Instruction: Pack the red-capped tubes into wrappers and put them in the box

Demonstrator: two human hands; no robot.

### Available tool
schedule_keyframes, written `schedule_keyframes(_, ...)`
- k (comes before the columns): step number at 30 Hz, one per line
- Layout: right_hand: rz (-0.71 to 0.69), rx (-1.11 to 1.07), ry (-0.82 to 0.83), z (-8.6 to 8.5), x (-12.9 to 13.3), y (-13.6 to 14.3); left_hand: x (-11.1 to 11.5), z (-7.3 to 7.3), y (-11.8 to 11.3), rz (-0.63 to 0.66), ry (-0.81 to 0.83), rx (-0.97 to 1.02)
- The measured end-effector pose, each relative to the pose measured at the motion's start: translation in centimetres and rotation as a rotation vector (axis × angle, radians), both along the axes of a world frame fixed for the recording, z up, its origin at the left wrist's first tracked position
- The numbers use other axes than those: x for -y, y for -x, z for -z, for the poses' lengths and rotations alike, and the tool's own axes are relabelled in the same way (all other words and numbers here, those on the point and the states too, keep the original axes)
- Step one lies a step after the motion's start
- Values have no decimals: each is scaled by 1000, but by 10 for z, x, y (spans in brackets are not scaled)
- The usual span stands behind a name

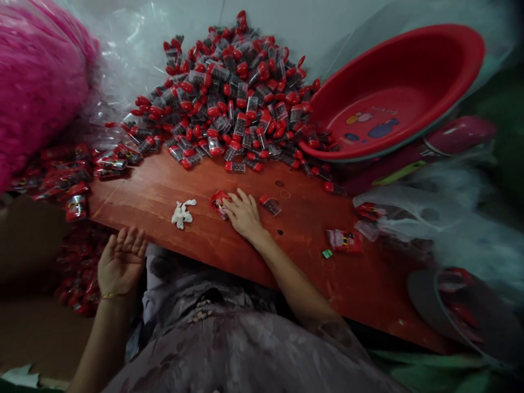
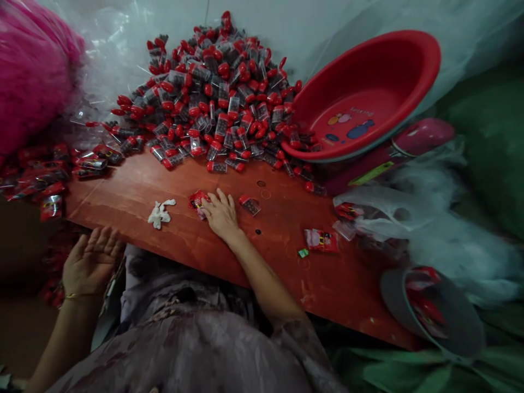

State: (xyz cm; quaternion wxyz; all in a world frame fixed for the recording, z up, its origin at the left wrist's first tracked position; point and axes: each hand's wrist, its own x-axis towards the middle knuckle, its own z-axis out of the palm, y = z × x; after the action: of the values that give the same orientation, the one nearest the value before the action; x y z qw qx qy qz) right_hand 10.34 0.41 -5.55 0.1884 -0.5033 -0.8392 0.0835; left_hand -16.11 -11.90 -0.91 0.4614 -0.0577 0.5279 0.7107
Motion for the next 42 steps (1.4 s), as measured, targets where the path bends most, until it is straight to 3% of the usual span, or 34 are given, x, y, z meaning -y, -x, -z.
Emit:
schedule_keyframes(3, 14, -55, -29, 5, 2, 1, -11, -9, -38, 151, -32, -234)
schedule_keyframes(7, 82, -57, -85, 3, 8, -2, -37, -7, -89, 535, -84, -625)
schedule_keyframes(12, 144, -82, -153, -8, 16, -8, -75, 2, -120, 676, -59, -1000)
schedule_keyframes(16, 184, -189, -133, -15, 17, -8, -92, 2, -128, 717, -42, -1002)
schedule_keyframes(22, 197, -368, -78, -23, 14, -7, -96, 2, -137, 711, -252, -941)
schedule_keyframes(25, 194, -494, -50, -25, 13, -6, -102, 6, -137, 711, -240, -966)
schedule_keyframes(31, 215, -964, 282, -28, 14, -1, -115, 11, -140, 702, -244, -780)
schedule_keyframes(35, 257, -987, 315, -24, 14, 1, -116, 10, -144, 708, -231, -745)
schedule_keyframes(38, 399, -900, 259, -17, 9, -1, -118, 8, -142, 761, -135, -865)
schedule_keyframes(42, 462, -866, 194, -10, -1, -10, -127, 5, -137, 833, 107, -1311)
